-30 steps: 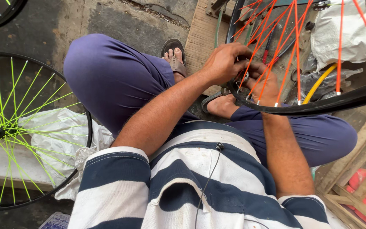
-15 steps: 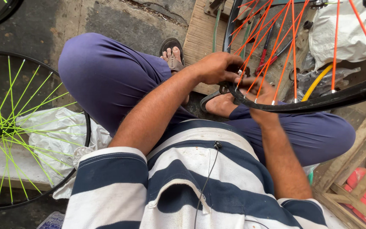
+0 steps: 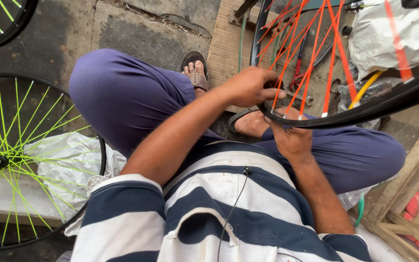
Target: The person sits on the floor in front of a bicycle wheel held in a truing stand. They spin the wheel, use a spoke wrench to turn spoke nipples around the rim, and re-spin the wheel to check alignment, working around the rim section by section.
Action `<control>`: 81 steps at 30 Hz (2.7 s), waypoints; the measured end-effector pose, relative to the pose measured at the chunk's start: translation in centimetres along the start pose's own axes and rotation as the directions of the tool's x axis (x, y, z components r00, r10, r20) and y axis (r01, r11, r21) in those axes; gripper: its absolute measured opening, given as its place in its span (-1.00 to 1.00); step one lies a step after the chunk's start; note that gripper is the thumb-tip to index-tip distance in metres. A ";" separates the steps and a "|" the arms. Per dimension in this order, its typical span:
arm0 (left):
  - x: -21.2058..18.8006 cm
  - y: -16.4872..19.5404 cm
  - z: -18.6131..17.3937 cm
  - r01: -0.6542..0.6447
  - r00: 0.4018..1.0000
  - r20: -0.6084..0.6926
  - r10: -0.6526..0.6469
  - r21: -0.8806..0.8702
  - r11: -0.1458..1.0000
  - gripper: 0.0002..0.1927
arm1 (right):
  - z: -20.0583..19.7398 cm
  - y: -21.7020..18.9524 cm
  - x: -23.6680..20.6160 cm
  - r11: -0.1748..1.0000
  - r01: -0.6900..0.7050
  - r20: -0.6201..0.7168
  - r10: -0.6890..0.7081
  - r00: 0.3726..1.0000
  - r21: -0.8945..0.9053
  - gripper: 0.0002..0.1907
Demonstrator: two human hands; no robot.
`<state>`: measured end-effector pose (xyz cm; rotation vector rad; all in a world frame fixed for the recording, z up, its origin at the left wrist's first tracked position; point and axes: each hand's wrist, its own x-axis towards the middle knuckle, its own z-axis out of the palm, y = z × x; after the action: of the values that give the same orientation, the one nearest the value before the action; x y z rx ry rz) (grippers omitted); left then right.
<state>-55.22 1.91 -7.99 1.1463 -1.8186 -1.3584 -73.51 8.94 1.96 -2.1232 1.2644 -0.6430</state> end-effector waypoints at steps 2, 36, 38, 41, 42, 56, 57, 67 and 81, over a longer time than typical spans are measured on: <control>-0.4 -0.7 -1.2 0.102 0.962 0.269 0.047 -0.514 0.851 -0.44 | -1.0 -0.4 -0.4 1.000 0.007 0.001 -0.007 1.000 0.016 -0.87; 1.7 -1.9 1.1 0.018 0.930 -0.366 -0.020 -0.008 1.000 -0.76 | 2.3 10.1 3.8 0.688 -0.381 0.135 0.385 0.913 0.618 -0.67; 1.5 -1.5 1.1 -0.014 0.933 -0.360 0.000 -0.036 0.999 -0.78 | 3.4 11.3 4.0 0.680 -0.424 0.179 0.403 0.898 0.599 -0.67; 1.4 -1.1 1.0 -0.049 0.932 -0.361 0.028 -0.048 0.998 -0.79 | 4.9 12.3 3.9 0.667 -0.430 0.175 0.416 0.893 0.609 -0.73; 1.5 -1.1 0.9 -0.060 0.932 -0.361 0.038 -0.050 0.997 -0.78 | 5.1 12.5 3.7 0.660 -0.428 0.158 0.429 0.889 0.618 -0.74; 0.6 -1.5 -1.0 0.050 0.998 0.031 -0.049 -0.065 0.997 -0.62 | 5.7 10.6 2.3 0.658 -0.466 0.060 0.540 0.839 0.592 -0.75; 0.6 -1.4 -1.0 0.038 0.999 0.024 -0.037 -0.062 0.997 -0.63 | 5.3 10.2 2.2 0.649 -0.452 0.077 0.520 0.851 0.612 -0.74; 0.6 0.7 1.9 0.131 0.965 -0.254 -0.068 0.242 0.961 -0.60 | 2.3 2.5 0.7 0.982 0.058 -0.035 -0.065 0.997 -0.179 -0.77; -0.2 2.7 -1.6 0.028 0.966 0.246 0.077 -0.397 0.917 -0.50 | -3.0 -2.6 -0.1 0.990 0.069 -0.126 -0.085 0.988 -0.125 -0.83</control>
<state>-54.57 1.62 -4.92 0.7559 -1.6084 -1.8290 -73.88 9.30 5.92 -2.2695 1.3262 -0.7684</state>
